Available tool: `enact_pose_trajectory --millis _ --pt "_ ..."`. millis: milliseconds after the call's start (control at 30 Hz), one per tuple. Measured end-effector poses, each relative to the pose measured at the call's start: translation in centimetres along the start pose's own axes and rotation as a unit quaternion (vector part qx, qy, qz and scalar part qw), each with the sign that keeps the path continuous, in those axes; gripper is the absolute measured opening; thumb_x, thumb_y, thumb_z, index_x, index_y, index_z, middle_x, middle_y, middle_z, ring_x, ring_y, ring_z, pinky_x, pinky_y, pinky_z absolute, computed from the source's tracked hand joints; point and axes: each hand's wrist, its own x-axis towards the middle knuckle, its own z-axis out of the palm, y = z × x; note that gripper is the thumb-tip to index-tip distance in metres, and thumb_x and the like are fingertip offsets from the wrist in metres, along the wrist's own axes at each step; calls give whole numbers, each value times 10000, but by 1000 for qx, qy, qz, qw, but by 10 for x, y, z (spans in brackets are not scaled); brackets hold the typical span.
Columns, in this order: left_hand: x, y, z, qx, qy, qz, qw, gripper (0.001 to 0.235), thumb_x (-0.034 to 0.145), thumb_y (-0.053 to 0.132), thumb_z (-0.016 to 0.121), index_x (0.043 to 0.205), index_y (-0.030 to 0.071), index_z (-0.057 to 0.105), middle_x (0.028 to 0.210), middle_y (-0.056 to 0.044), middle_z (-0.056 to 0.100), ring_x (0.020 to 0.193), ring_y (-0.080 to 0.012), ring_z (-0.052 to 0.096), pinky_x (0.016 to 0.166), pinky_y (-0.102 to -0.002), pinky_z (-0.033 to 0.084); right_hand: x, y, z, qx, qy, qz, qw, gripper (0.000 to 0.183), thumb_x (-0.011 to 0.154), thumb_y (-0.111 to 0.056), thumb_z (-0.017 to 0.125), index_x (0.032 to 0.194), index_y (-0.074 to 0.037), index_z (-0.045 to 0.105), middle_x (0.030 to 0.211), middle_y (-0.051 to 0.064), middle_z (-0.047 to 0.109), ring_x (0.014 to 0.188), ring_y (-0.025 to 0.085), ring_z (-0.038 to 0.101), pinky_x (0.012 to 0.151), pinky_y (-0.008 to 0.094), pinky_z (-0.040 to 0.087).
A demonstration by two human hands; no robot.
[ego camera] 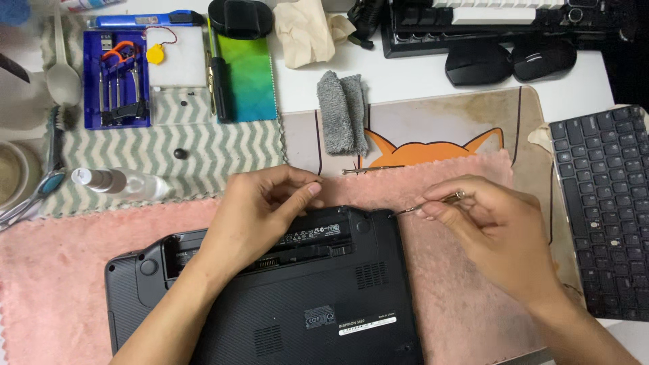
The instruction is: The person unscrews the back panel of a laptop using a screwdriver, removes the panel, and then detaches the keyboard. They proceed to disconnect internal ribbon cables and remove a circuit board component from the laptop's interior.
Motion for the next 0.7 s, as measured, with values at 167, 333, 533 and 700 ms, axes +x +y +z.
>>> enact_pose_trajectory --millis 167,333,533,700 --pt "-1 1 -1 55 -17 14 998 179 1072 241 767 1120 137 904 1066 76 941 969 4 771 871 -222 623 2 -4 2 -24 3 -2 1000 72 1007 -80 843 1072 -52 855 1065 67 939 962 143 942 893 208 700" --pt "1 -6 0 69 -32 58 995 172 1069 255 777 1114 142 898 1033 66 932 907 -3 775 836 -218 616 6 -4 2 -35 -27 -11 999 93 988 -118 862 1070 -77 877 1020 23 948 916 82 912 884 185 663" --pt "0 -4 0 54 -36 78 995 92 1030 217 846 1037 137 890 1001 57 922 888 -7 779 835 -215 625 12 -12 -15 -165 -107 -130 972 144 996 -210 821 1108 -182 906 1093 -79 951 1041 64 889 975 238 641" --pt "2 -11 2 43 -43 96 994 63 996 184 893 1038 137 902 973 30 898 833 -39 774 764 -217 612 14 2 -28 -273 -191 -145 932 165 1026 -317 777 1144 -246 868 1115 -119 926 1037 84 873 910 264 651"
